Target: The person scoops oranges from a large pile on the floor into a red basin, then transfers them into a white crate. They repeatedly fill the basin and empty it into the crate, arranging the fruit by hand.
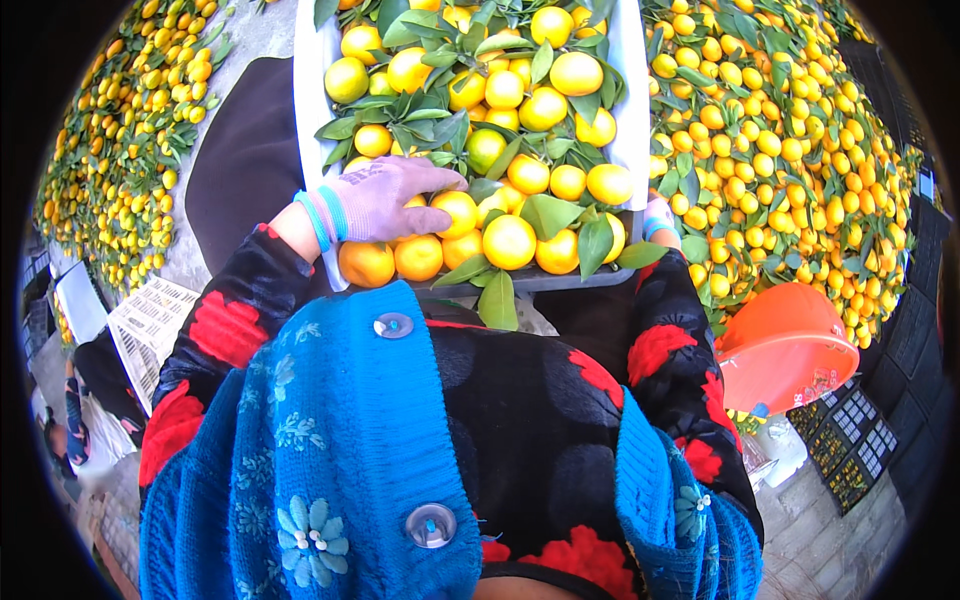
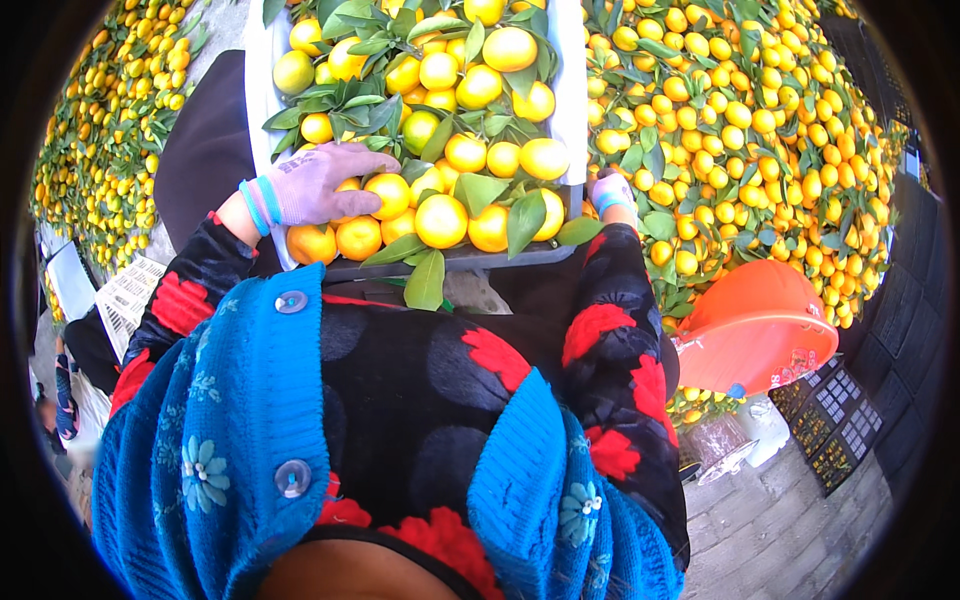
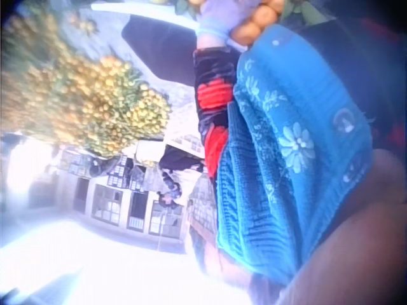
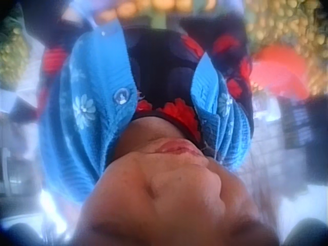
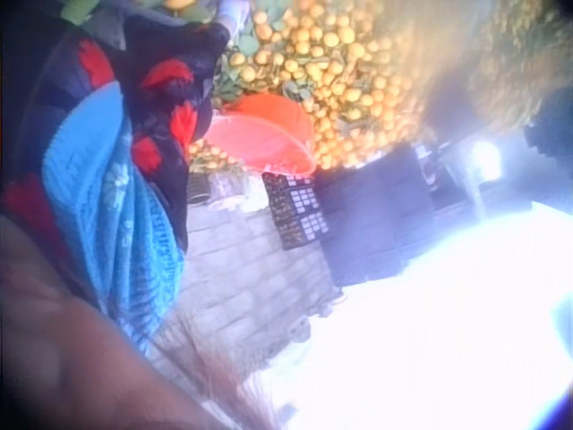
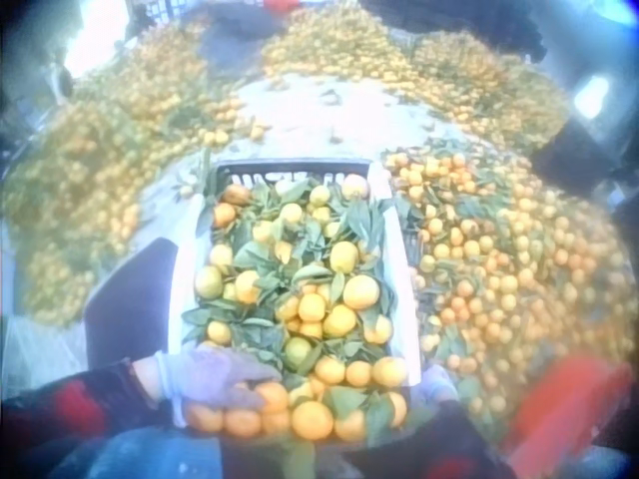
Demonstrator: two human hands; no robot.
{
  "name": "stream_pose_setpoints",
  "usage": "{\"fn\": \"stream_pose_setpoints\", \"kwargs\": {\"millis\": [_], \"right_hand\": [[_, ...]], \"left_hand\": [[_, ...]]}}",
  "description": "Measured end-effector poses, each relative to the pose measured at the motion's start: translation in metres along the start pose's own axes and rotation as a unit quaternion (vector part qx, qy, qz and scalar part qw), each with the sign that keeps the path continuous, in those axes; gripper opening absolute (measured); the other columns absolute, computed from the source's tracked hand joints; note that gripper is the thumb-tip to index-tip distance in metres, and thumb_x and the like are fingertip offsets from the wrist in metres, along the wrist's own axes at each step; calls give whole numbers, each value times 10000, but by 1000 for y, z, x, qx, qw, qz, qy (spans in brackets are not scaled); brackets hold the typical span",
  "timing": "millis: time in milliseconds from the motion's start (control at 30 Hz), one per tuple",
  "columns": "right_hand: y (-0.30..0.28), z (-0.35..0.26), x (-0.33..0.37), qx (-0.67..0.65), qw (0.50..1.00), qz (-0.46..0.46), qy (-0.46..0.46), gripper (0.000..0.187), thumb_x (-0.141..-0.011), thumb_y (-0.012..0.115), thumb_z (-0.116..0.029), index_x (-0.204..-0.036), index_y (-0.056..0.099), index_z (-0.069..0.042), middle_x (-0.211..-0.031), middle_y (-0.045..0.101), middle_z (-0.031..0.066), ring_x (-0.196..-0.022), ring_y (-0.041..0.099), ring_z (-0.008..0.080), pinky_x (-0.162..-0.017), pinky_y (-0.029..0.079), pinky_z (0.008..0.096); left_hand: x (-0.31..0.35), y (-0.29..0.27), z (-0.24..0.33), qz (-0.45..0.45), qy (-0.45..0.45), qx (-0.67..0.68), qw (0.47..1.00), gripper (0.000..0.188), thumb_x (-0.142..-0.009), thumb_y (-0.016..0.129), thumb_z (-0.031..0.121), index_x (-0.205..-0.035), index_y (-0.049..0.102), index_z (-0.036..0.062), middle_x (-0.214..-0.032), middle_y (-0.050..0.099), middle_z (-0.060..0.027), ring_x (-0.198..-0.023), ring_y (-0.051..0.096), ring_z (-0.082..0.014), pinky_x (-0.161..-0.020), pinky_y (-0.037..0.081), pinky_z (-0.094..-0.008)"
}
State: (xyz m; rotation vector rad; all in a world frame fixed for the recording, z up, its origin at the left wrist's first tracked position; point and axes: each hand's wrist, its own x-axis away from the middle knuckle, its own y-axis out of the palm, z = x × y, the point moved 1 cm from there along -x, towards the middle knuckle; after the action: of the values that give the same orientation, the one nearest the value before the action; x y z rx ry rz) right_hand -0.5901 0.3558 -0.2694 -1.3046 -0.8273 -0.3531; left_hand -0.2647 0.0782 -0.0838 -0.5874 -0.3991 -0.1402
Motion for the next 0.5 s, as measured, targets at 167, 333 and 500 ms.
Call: {"fn": "stream_pose_setpoints", "kwargs": {"millis": [167, 333, 500], "right_hand": [[14, 1, -16, 25, 999, 22, 13, 481, -798, 638, -233, -1252, 598, -78, -1269, 594, 188, -1172, 579, 319, -1025, 430, 390], [15, 1, -33, 35, 999, 14, -13, 540, -769, 658, -260, -1246, 584, -16, -1267, 584, 223, -1155, 586, 338, -1013, 441, 401], [-15, 19, -29, -52, 997, -44, 37, 750, -624, 749, -420, -1228, 599, -3, -1205, 632, 198, -1096, 616, 330, -959, 471, 366]], "left_hand": [[-1, 0, -3, -11, -5, 10, 1000, 583, -821, 658, 406, -1258, 549, 37, -1045, 611, -207, -998, 584, -390, -881, 468, -439], [-3, 1, 0, -24, -21, -7, 999, 634, -802, 656, 500, -1274, 548, 91, -1037, 599, -202, -990, 578, -394, -879, 456, -453], [-4, -1, 4, -24, -19, -16, 999, 598, -805, 664, 451, -1262, 553, 81, -1049, 601, -205, -1003, 578, -390, -896, 454, -444]]}}
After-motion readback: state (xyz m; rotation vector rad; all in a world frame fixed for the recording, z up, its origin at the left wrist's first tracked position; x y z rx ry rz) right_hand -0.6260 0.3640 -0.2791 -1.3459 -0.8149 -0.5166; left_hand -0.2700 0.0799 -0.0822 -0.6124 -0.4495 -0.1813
